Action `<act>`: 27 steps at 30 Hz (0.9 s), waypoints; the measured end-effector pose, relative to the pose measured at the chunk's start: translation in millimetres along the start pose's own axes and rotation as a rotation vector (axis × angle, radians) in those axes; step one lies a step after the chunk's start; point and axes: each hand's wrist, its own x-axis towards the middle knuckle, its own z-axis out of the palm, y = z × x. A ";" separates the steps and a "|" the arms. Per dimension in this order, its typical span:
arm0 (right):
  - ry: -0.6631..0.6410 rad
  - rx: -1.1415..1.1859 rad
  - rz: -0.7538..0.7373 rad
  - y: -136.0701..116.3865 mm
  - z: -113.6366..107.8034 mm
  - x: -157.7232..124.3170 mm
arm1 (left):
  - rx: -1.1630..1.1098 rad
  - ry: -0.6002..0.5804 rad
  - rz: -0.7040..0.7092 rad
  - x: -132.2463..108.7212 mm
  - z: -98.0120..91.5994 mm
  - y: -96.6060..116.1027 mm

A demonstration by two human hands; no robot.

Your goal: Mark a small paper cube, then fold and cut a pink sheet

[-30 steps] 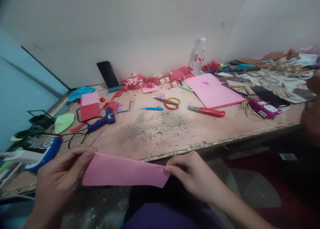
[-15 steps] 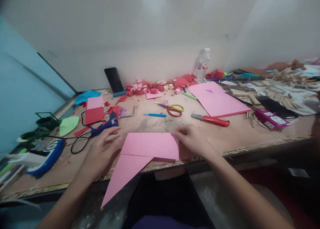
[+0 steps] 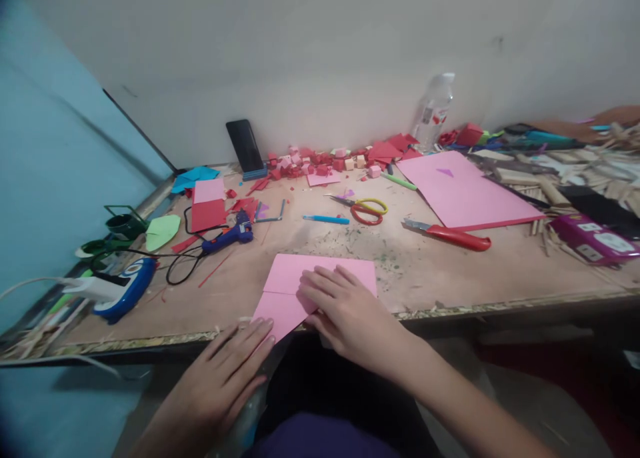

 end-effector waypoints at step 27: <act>-0.017 0.011 0.120 15.2 8.6 21.7 | -0.231 -0.107 -0.237 90.9 34.4 -49.3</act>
